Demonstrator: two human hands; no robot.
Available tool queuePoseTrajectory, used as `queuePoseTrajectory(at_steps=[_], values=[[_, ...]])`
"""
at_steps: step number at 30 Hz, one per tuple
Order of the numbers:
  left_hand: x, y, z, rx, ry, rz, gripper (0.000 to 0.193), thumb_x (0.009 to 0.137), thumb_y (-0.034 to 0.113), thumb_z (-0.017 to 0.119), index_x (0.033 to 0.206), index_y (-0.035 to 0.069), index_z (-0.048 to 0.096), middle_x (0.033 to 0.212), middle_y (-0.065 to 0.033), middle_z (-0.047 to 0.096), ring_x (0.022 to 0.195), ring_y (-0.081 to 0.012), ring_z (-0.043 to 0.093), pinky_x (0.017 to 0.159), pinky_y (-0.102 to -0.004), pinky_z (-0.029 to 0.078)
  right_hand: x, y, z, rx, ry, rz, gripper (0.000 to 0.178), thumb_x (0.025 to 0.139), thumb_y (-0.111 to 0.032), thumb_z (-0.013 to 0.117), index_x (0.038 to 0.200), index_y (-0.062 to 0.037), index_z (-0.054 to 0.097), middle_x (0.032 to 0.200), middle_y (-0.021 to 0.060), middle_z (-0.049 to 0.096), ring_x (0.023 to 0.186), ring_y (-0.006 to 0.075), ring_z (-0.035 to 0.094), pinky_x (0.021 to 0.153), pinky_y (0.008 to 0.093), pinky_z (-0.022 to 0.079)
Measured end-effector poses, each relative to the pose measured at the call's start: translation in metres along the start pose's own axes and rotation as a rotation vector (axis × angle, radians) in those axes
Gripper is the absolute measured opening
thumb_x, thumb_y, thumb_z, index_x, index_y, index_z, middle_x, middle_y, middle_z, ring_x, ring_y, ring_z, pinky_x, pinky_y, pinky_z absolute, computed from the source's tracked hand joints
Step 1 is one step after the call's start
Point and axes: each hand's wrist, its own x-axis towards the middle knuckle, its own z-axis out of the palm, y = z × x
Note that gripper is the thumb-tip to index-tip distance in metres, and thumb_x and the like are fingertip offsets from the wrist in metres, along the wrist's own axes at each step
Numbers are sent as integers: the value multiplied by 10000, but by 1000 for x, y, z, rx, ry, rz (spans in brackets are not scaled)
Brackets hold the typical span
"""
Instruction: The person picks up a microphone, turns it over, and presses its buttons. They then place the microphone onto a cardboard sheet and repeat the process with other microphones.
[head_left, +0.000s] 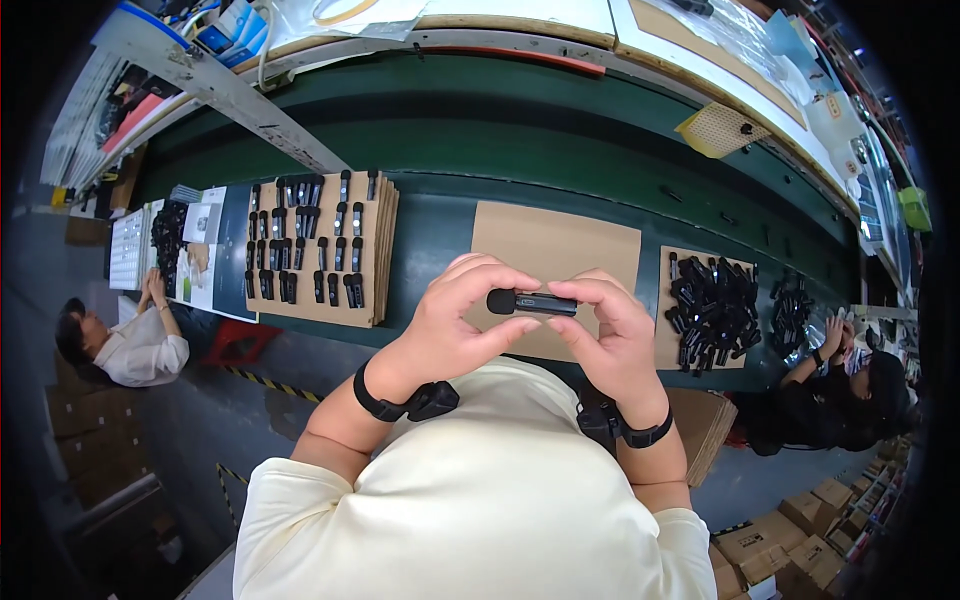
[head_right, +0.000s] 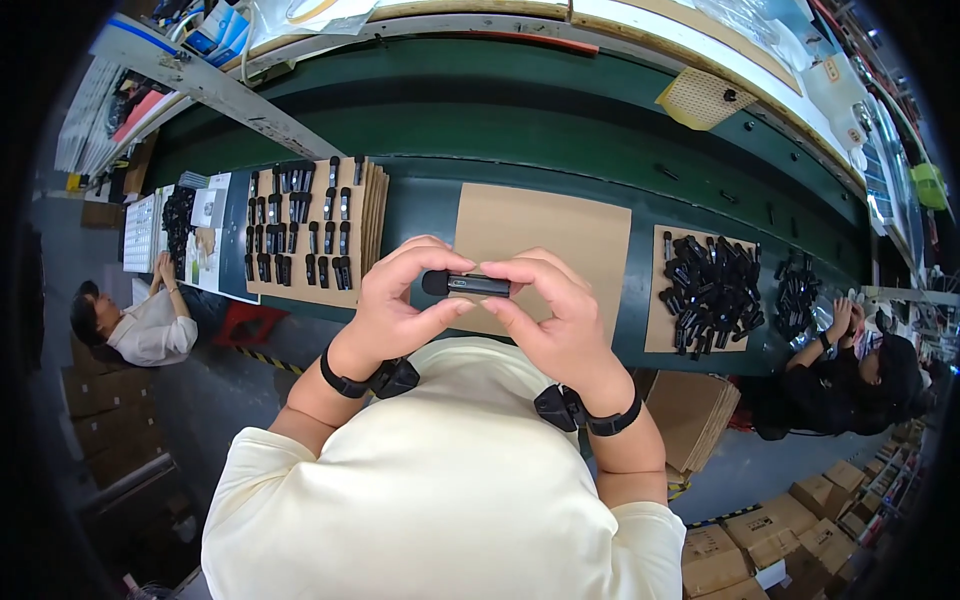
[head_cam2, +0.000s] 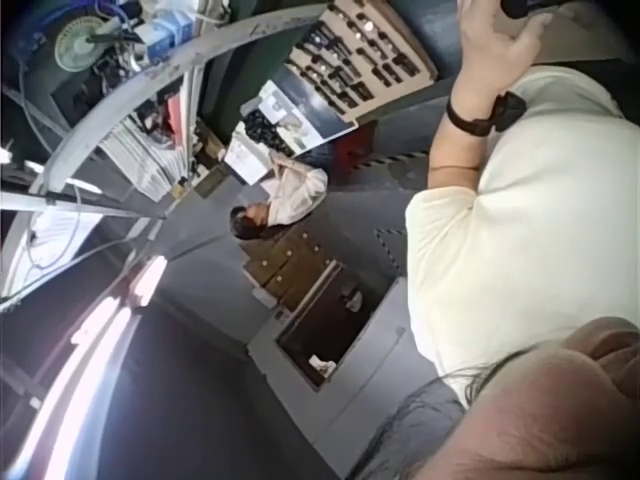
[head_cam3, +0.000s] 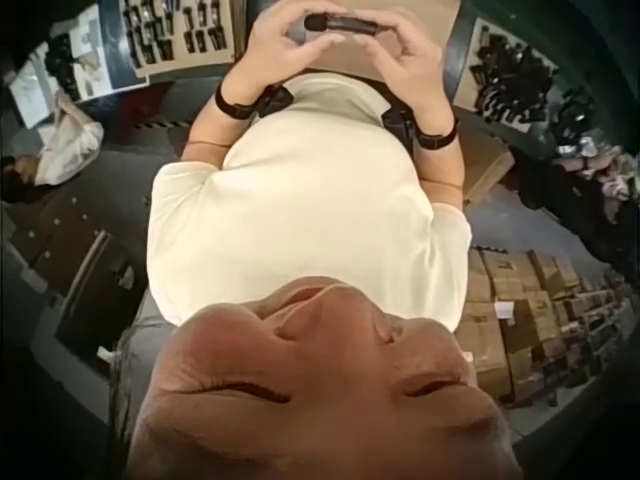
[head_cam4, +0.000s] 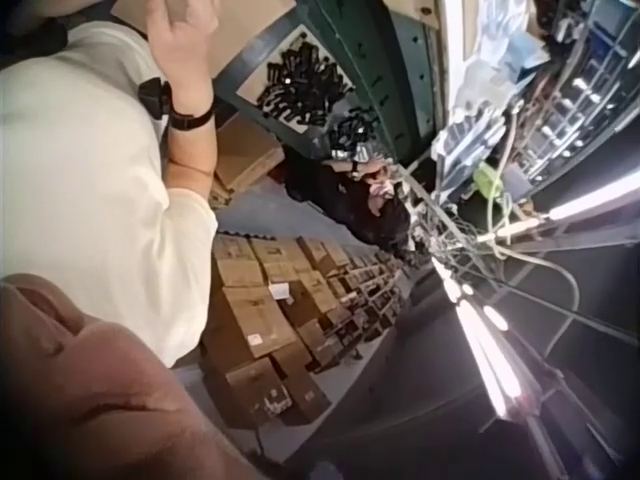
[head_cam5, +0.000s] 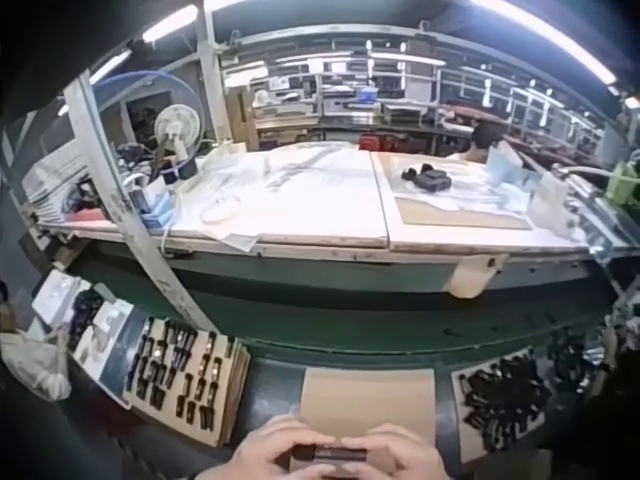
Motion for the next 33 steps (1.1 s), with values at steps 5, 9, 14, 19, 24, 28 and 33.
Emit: queuePoseTrajectory(at_steps=[5, 9, 14, 19, 24, 28, 33], values=[[1, 1, -1, 40, -39, -19, 264, 748, 60, 734, 989, 3, 640, 889, -91, 636, 835, -220, 585, 849, -362, 458, -4, 0, 1, 56, 70, 39, 305, 806, 57, 669, 1106, 53, 619, 1004, 102, 624, 925, 170, 576, 835, 278, 460], [4, 2, 1, 57, -36, -13, 240, 752, 31, 705, 980, 3, 635, 884, -87, 630, 810, -198, 581, 793, -320, 462, -5, 3, -3, 30, 61, 9, 314, 808, 72, 652, 1120, 56, 618, 1020, 111, 631, 918, 173, 584, 821, 272, 465], [9, 10, 7, 28, -47, -116, 224, 751, 12, 687, 968, -1, 629, 874, -79, 620, 784, -170, 572, 721, -275, 454, -3, 3, -4, 14, 60, 6, 304, 815, 88, 628, 1118, 65, 621, 1012, 119, 638, 896, 173, 599, 814, 269, 477], [12, 7, 11, -16, -29, -111, 210, 751, 3, 679, 953, -7, 623, 867, -74, 612, 767, -149, 562, 677, -253, 442, -3, 5, -4, 28, 86, 27, 292, 818, 99, 610, 1108, 70, 624, 1005, 123, 641, 889, 168, 605, 815, 268, 484], [15, 5, 14, -25, -31, -115, 200, 753, 0, 676, 945, -8, 622, 865, -74, 612, 763, -152, 561, 675, -253, 439, -3, 8, -5, 22, 111, 23, 292, 816, 108, 599, 1105, 74, 625, 1000, 126, 642, 890, 165, 608, 807, 262, 488], [16, 2, 16, -31, -29, -114, 193, 756, -1, 675, 941, -11, 623, 859, -73, 611, 759, -150, 558, 675, -251, 436, -2, 10, -6, 8, 119, 2, 288, 814, 110, 596, 1099, 76, 626, 994, 126, 643, 886, 162, 609, 805, 259, 488], [20, -1, 16, -13, -31, -98, 184, 756, 3, 679, 931, -13, 627, 847, -72, 609, 758, -144, 554, 681, -248, 433, 0, 14, -4, 4, 149, -2, 284, 812, 111, 600, 1093, 77, 628, 987, 123, 643, 874, 160, 612, 793, 256, 488]])
